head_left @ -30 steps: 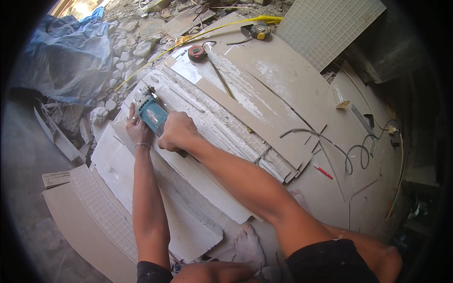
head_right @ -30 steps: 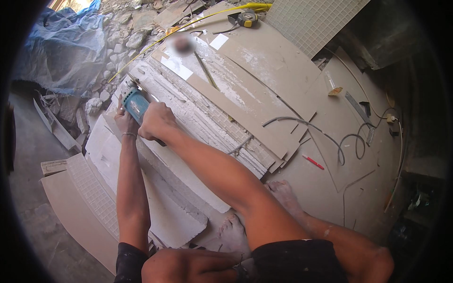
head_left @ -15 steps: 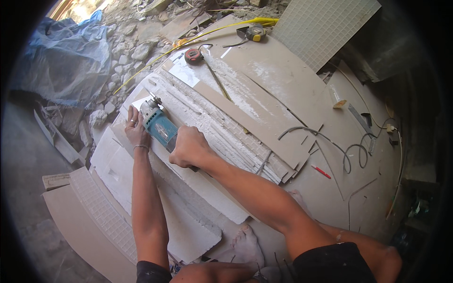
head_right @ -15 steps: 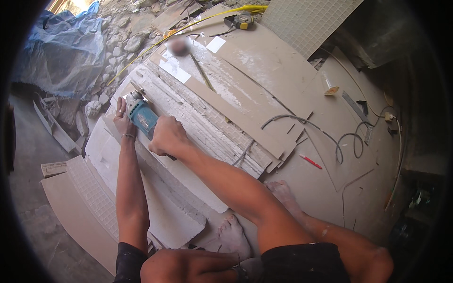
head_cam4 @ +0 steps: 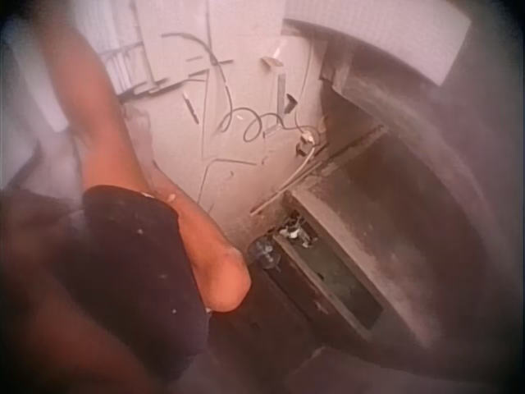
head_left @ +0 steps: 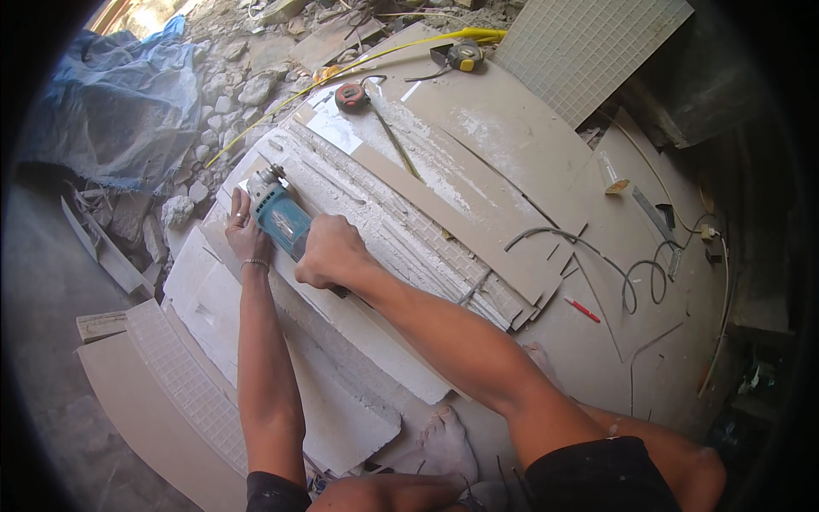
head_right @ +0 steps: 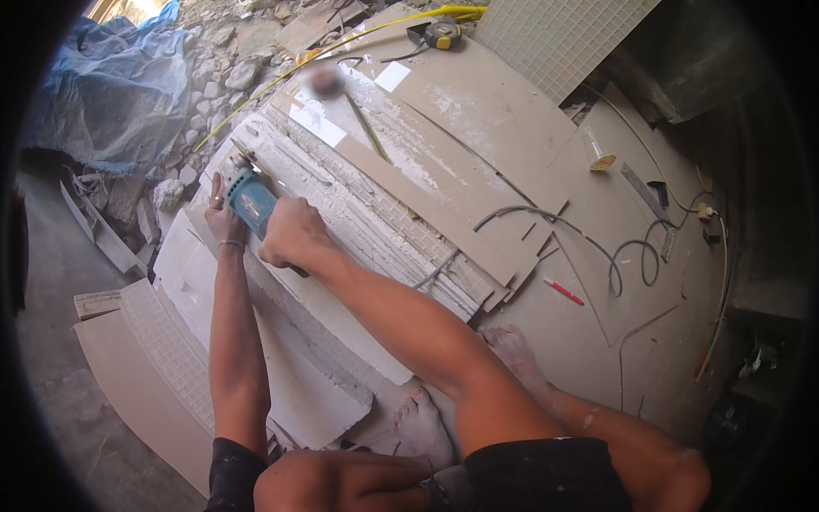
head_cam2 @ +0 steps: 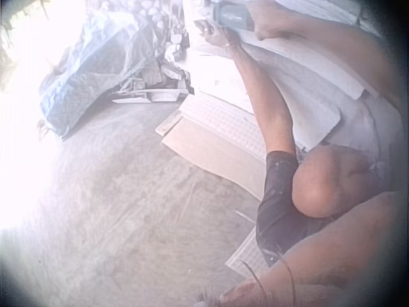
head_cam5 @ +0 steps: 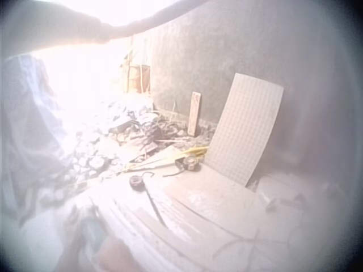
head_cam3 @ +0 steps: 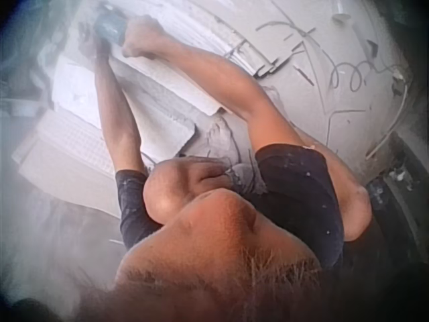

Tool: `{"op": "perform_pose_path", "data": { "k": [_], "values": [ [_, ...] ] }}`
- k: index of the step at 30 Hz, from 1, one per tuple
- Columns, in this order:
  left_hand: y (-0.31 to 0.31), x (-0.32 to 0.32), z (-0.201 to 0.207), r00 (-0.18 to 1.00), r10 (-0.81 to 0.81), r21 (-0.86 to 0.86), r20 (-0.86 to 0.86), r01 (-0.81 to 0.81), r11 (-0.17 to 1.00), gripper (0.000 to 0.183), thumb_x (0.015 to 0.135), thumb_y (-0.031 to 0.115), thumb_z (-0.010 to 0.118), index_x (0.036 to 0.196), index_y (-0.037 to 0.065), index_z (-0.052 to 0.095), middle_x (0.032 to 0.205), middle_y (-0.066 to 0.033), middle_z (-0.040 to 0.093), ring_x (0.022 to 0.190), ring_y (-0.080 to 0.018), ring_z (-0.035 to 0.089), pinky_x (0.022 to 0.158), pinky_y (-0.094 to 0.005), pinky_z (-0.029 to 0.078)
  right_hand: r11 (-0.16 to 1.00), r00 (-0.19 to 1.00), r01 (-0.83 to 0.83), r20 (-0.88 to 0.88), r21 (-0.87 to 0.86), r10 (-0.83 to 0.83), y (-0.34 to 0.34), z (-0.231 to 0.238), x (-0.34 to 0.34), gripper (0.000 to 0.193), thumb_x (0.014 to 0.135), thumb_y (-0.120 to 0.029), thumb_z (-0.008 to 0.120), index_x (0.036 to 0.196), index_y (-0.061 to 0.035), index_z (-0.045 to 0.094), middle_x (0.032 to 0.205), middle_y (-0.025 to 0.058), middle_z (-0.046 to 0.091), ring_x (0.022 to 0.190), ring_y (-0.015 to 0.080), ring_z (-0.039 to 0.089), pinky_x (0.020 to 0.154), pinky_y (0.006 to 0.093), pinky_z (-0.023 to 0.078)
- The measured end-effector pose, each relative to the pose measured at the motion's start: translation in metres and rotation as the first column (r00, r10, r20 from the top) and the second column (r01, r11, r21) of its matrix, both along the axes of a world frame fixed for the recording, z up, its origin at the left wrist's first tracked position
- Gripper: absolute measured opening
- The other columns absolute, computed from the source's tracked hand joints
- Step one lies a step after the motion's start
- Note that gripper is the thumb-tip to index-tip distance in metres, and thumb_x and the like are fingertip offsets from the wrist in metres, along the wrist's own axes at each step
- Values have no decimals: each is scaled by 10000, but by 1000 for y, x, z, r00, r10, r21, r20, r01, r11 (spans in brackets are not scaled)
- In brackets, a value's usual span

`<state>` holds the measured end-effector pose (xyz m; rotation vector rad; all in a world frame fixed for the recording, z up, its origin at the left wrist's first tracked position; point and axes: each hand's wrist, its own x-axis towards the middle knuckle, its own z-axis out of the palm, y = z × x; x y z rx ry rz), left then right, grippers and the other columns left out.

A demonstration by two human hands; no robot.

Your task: The person uses an angle grinder to cut rectangular ceramic tiles on the floor. They hold the tiles with one hand and guide the grinder with the other, producing cut pieces that are set aside.

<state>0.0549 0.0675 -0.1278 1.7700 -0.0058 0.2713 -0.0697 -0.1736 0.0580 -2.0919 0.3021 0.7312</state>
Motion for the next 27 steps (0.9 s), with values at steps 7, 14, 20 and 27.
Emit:
{"op": "perform_pose_path", "data": {
  "k": [7,14,20,27],
  "values": [
    [1,1,-1,997,-7,-27,-73,5,1000,511,1016,148,808,1499,42,680,1756,-105,473,1582,-241,491,1286,-380,441,1000,998,27,60,7,-27,6,-5,6,518,726,-208,903,1130,89,773,1229,295,782,1172,390,791,1016,411,645],
    [-3,-2,5,999,-8,-23,-36,7,1000,489,1037,144,779,1504,38,678,1743,-108,493,1577,-239,499,1278,-376,438,1000,999,23,30,-3,-23,0,1,-1,526,734,-199,913,1158,77,767,1256,278,781,1191,375,786,1022,402,645],
    [-7,-5,13,997,65,255,39,-73,964,481,1066,177,754,1489,-35,663,1721,-117,525,1558,-242,523,1267,-378,432,999,1000,15,-4,33,-15,-12,5,-22,498,731,-151,906,1150,82,772,1237,290,783,1200,386,783,1021,411,648],
    [-17,-10,21,996,85,140,11,-86,986,509,1071,231,769,1472,-66,669,1723,-139,517,1546,-263,536,1260,-376,437,1000,999,16,33,21,-17,-19,3,-41,419,721,-146,858,1030,116,753,1088,334,785,1071,431,804,956,414,659]
  ]
}}
